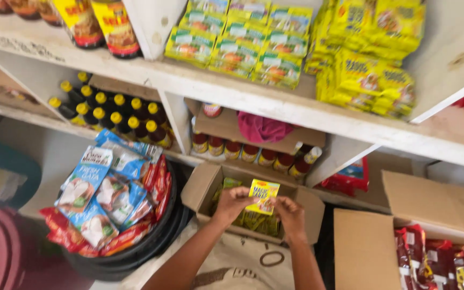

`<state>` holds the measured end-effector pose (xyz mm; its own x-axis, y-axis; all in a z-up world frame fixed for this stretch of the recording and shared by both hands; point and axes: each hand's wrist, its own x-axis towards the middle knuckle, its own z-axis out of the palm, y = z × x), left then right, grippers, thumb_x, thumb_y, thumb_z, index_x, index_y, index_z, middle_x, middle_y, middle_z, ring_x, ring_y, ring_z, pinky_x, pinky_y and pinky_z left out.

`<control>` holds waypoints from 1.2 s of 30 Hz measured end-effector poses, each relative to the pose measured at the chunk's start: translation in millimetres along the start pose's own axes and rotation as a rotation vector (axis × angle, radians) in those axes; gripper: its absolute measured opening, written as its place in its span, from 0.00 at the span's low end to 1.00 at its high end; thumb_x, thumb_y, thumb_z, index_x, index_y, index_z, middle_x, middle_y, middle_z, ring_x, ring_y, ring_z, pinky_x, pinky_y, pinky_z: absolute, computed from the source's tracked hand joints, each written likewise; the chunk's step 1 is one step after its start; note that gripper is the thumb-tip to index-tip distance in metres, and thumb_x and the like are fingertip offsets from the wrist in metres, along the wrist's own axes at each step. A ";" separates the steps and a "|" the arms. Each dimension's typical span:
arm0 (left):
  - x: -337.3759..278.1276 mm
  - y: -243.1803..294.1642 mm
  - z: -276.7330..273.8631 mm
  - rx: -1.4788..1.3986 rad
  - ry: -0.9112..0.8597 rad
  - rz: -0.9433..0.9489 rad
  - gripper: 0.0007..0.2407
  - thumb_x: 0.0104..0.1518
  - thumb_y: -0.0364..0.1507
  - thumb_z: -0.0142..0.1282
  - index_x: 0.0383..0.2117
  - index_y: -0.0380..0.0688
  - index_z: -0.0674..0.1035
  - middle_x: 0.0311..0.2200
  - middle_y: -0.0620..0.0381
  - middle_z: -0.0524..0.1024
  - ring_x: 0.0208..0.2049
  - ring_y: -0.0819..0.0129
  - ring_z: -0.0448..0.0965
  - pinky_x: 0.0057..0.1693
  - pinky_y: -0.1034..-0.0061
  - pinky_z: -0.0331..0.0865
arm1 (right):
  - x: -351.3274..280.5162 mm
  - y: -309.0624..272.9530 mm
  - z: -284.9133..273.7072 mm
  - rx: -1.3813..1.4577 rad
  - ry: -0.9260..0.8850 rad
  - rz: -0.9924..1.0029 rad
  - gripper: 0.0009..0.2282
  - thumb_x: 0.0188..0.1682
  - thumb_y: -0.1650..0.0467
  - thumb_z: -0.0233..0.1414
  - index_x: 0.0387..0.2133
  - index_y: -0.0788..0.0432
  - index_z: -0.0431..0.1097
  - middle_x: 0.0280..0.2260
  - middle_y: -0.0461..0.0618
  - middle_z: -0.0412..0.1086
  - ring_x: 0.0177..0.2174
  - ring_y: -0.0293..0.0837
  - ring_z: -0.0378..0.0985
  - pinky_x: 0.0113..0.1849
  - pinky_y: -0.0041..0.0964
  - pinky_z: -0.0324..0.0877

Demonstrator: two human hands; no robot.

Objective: Organizing and stacking seasoning sachets on a store shelf.

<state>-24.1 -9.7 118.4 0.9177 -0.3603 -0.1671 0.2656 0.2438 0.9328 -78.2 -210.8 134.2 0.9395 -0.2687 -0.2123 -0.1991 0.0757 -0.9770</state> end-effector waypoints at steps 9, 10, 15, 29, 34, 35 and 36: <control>-4.2 124.3 41.2 0.255 0.017 0.200 0.11 0.58 0.27 0.65 0.46 0.37 0.86 0.27 0.63 0.81 0.24 0.84 0.71 0.32 0.84 0.69 | -13.8 -139.2 -10.5 -0.181 0.045 -0.276 0.08 0.48 0.69 0.60 0.35 0.62 0.81 0.21 0.38 0.73 0.21 0.26 0.65 0.23 0.25 0.60; 0.1 153.5 54.8 0.257 0.009 0.217 0.11 0.58 0.27 0.65 0.46 0.37 0.86 0.27 0.63 0.81 0.24 0.84 0.71 0.32 0.84 0.69 | -13.7 -167.5 -12.6 -0.180 0.051 -0.294 0.08 0.48 0.69 0.60 0.35 0.62 0.81 0.21 0.38 0.73 0.21 0.26 0.65 0.23 0.25 0.60; 26.5 282.4 122.3 0.268 0.032 0.446 0.14 0.52 0.24 0.66 0.44 0.34 0.81 0.26 0.56 0.80 0.24 0.80 0.74 0.30 0.81 0.69 | -1.1 -286.1 -31.7 -0.434 0.298 -0.651 0.08 0.49 0.70 0.62 0.34 0.66 0.79 0.28 0.44 0.78 0.29 0.28 0.71 0.33 0.25 0.70; 151.9 370.5 197.5 0.605 0.232 0.484 0.11 0.40 0.34 0.71 0.28 0.44 0.87 0.25 0.54 0.85 0.26 0.66 0.85 0.37 0.71 0.76 | 90.5 -406.3 -64.7 -0.850 0.528 -0.583 0.13 0.43 0.61 0.66 0.38 0.53 0.82 0.29 0.49 0.80 0.28 0.43 0.82 0.33 0.41 0.74; 156.0 361.9 193.3 0.712 0.258 0.450 0.11 0.40 0.35 0.71 0.28 0.46 0.88 0.27 0.53 0.85 0.29 0.61 0.85 0.39 0.67 0.77 | 81.5 -409.8 -55.1 -0.955 0.551 -0.507 0.12 0.43 0.59 0.64 0.38 0.48 0.82 0.31 0.48 0.80 0.33 0.48 0.82 0.37 0.46 0.74; 157.6 359.5 193.1 0.723 0.258 0.455 0.11 0.40 0.35 0.70 0.28 0.46 0.88 0.28 0.52 0.85 0.30 0.60 0.86 0.40 0.66 0.77 | 79.7 -410.1 -54.0 -0.982 0.556 -0.483 0.12 0.43 0.59 0.64 0.37 0.47 0.82 0.32 0.48 0.80 0.34 0.49 0.82 0.38 0.47 0.74; 159.2 357.2 192.9 0.735 0.258 0.460 0.12 0.39 0.35 0.70 0.29 0.46 0.87 0.29 0.52 0.85 0.31 0.59 0.86 0.40 0.66 0.77 | 78.0 -410.3 -52.9 -1.010 0.561 -0.458 0.11 0.43 0.58 0.64 0.37 0.45 0.83 0.33 0.49 0.80 0.35 0.50 0.82 0.39 0.48 0.74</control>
